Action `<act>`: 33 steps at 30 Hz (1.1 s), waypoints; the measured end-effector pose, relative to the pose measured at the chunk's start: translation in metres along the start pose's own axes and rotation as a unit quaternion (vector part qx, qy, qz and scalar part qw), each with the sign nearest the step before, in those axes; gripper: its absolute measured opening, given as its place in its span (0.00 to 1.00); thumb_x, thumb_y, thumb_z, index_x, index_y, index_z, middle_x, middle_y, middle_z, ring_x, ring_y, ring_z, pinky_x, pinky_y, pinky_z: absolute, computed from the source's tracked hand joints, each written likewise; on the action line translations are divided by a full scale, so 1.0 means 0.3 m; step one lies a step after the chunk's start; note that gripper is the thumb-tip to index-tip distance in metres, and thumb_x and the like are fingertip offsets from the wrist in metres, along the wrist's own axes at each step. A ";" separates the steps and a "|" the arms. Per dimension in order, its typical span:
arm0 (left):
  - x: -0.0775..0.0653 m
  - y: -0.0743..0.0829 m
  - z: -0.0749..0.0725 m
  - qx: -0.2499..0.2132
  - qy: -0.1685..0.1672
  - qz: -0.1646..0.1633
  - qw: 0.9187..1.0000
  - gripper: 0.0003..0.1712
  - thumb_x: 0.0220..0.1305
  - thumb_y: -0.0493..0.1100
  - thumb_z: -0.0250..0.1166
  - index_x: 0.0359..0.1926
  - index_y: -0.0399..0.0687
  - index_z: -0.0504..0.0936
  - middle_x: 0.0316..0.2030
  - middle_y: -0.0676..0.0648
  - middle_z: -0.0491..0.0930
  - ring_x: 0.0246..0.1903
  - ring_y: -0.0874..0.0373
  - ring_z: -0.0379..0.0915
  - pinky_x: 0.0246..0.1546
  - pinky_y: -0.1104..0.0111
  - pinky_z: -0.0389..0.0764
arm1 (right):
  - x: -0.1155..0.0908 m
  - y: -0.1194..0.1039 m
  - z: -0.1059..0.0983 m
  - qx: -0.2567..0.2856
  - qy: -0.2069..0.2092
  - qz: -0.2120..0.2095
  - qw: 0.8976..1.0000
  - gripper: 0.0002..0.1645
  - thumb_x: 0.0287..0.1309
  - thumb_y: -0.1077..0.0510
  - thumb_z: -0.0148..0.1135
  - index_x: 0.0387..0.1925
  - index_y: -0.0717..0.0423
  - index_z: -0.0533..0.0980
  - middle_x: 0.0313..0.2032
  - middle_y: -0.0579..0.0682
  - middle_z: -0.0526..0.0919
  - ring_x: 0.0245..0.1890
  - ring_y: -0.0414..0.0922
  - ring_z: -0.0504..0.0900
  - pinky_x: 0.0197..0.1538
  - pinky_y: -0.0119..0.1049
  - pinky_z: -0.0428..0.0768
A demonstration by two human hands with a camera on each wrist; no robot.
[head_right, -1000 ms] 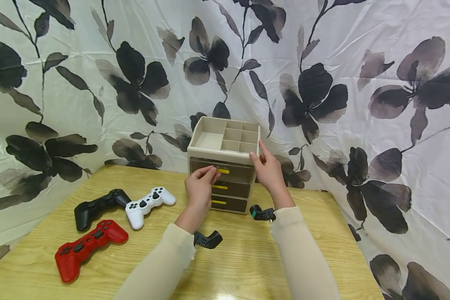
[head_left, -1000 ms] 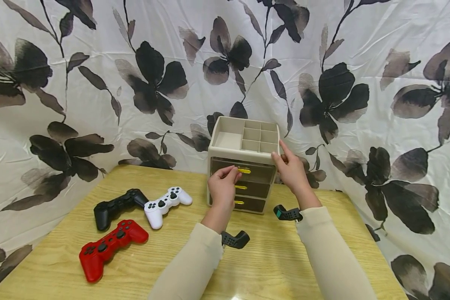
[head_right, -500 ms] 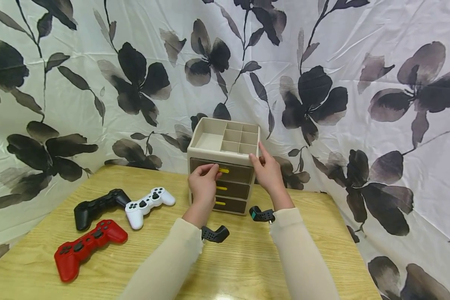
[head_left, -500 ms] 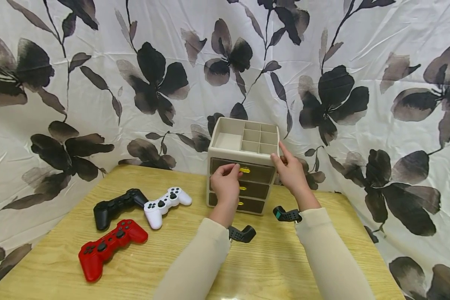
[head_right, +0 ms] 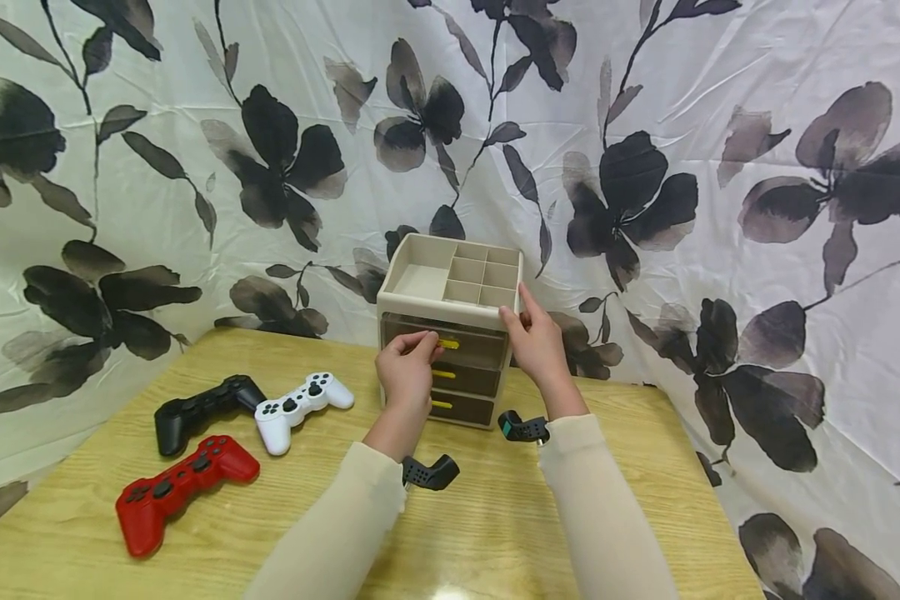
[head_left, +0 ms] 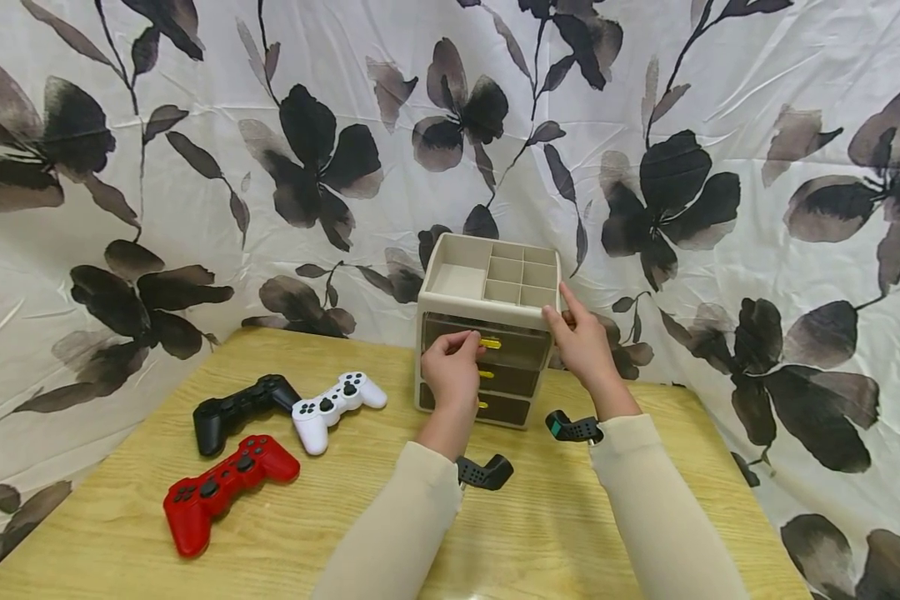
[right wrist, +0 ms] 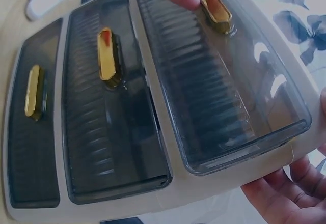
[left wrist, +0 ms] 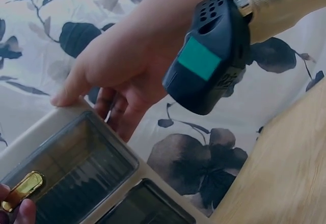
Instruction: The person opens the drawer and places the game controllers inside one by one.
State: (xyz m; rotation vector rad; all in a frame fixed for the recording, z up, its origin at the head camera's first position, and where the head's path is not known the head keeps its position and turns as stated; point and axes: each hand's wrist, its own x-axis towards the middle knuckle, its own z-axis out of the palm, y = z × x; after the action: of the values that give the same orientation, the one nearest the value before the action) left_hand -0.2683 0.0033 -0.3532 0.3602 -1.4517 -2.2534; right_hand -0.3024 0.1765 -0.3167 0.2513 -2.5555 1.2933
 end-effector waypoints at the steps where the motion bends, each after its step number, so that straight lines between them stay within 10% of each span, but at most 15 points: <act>1: -0.003 0.000 -0.005 -0.001 0.000 0.000 1.000 0.02 0.57 0.37 0.70 0.31 0.43 0.85 0.31 0.45 0.82 0.29 0.52 0.84 0.31 0.63 0.83 | 0.000 -0.002 0.002 -0.001 0.000 0.000 1.000 0.40 0.67 0.34 0.47 0.75 0.38 0.51 0.38 0.54 0.77 0.32 0.46 0.75 0.36 0.37 0.75; 17: -0.070 0.014 -0.071 0.007 -0.002 -0.001 1.000 0.04 0.56 0.37 0.71 0.32 0.40 0.85 0.31 0.45 0.83 0.28 0.53 0.85 0.38 0.61 0.85 | 0.008 -0.004 0.015 -0.003 0.002 0.006 1.000 0.41 0.68 0.34 0.46 0.76 0.39 0.50 0.44 0.56 0.79 0.33 0.46 0.77 0.37 0.37 0.75; 33: -0.125 0.022 -0.121 0.010 -0.010 0.024 1.000 0.07 0.56 0.39 0.72 0.33 0.39 0.86 0.30 0.43 0.84 0.28 0.55 0.84 0.21 0.76 0.75 | 0.025 -0.005 0.022 -0.007 -0.008 0.001 1.000 0.41 0.68 0.33 0.45 0.76 0.39 0.48 0.48 0.58 0.78 0.36 0.47 0.78 0.39 0.36 0.76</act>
State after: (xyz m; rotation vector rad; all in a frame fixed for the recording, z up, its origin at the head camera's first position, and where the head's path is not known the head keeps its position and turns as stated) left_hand -0.2181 -0.0097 -0.3629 0.3069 -1.4768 -2.2121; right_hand -0.3101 0.1700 -0.3170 0.2572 -2.5770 1.2787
